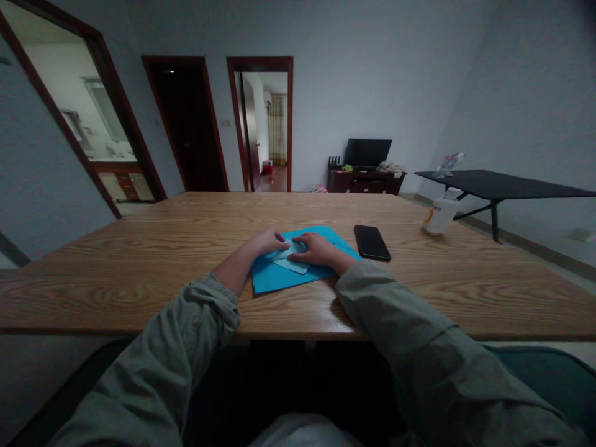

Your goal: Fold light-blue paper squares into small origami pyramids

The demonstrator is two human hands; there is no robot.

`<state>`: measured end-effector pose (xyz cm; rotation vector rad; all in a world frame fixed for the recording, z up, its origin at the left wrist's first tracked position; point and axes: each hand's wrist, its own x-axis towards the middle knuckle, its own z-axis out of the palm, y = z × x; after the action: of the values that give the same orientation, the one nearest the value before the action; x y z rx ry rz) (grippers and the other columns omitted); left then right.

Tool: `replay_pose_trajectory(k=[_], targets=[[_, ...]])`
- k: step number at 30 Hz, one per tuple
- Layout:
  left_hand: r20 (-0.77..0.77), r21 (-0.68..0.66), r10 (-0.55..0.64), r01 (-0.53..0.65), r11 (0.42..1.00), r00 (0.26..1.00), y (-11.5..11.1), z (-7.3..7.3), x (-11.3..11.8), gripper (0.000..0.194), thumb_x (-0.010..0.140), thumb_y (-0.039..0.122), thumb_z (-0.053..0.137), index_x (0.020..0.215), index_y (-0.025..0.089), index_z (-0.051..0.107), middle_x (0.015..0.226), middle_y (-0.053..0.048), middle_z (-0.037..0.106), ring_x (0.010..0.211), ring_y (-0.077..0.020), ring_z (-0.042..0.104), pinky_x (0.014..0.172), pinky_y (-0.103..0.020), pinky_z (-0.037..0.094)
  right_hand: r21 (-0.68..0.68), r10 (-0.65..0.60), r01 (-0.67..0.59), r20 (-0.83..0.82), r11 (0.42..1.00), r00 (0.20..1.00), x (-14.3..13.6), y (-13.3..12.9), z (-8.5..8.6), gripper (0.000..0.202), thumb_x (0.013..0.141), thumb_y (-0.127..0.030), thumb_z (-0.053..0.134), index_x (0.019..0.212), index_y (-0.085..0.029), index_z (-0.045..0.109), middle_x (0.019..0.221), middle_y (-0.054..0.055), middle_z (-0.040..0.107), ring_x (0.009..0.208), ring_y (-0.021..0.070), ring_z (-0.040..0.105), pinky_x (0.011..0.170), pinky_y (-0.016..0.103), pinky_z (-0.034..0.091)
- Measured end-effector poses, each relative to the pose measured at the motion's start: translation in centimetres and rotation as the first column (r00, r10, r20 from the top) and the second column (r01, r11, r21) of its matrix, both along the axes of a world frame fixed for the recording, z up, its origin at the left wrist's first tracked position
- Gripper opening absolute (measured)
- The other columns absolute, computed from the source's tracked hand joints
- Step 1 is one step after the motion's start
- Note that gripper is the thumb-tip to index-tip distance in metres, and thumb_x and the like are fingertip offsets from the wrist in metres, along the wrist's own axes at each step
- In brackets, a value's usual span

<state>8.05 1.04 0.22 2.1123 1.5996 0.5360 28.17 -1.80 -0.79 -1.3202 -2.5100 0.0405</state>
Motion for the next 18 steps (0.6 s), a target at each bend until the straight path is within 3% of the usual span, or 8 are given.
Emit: replay_pose_trajectory(k=[5, 9, 14, 18], targets=[[0.056, 0.013, -0.030, 0.029, 0.999, 0.998, 0.2, -0.4, 0.1, 0.031, 0.068, 0.037, 0.073, 0.093, 0.018, 0.075, 0.087, -0.006, 0.074, 0.079, -0.0207, 0.065, 0.066, -0.026, 0.046, 0.021, 0.013, -0.013, -0.001, 1.000, 1.000, 0.0, 0.0, -0.1, 0.068, 0.078, -0.067, 0.058, 0.126, -0.019, 0.061, 0.123, 0.012, 0.063, 0.112, 0.0284, 0.057, 0.095, 0.034, 0.040], [0.027, 0.053, 0.046, -0.047, 0.997, 0.999, 0.1, -0.4, 0.4, 0.039, 0.067, 0.037, 0.074, 0.100, 0.017, 0.073, 0.086, -0.008, 0.073, 0.074, -0.0196, 0.064, 0.063, -0.025, 0.046, 0.030, -0.006, 0.006, 0.006, 1.000, 1.000, -0.2, -0.1, -0.2, 0.068, 0.078, -0.067, 0.058, 0.125, -0.018, 0.061, 0.123, 0.012, 0.062, 0.112, 0.0287, 0.057, 0.095, 0.034, 0.040], [0.146, -0.109, 0.130, -0.115, 0.987, 0.981, -0.2, 0.3, 1.0, 0.065, 0.064, 0.045, 0.076, 0.120, 0.016, 0.064, 0.056, -0.001, 0.060, 0.053, -0.0182, 0.058, 0.050, -0.026, 0.043, 0.030, -0.017, 0.016, 0.007, 0.999, 1.000, -0.3, -0.2, -0.1, 0.065, 0.079, -0.066, 0.058, 0.125, -0.020, 0.061, 0.121, 0.012, 0.063, 0.111, 0.0282, 0.058, 0.094, 0.034, 0.040], [0.243, -0.189, 0.142, -0.097, 0.977, 0.960, -0.2, 0.5, 0.5, 0.063, 0.063, 0.042, 0.077, 0.119, 0.016, 0.064, 0.052, 0.002, 0.057, 0.049, -0.0151, 0.055, 0.048, -0.024, 0.041, 0.024, -0.016, 0.017, -0.034, 1.000, 0.999, -0.4, -0.4, 0.1, 0.069, 0.078, -0.064, 0.062, 0.132, -0.021, 0.056, 0.124, 0.012, 0.062, 0.112, 0.0285, 0.057, 0.094, 0.034, 0.040]])
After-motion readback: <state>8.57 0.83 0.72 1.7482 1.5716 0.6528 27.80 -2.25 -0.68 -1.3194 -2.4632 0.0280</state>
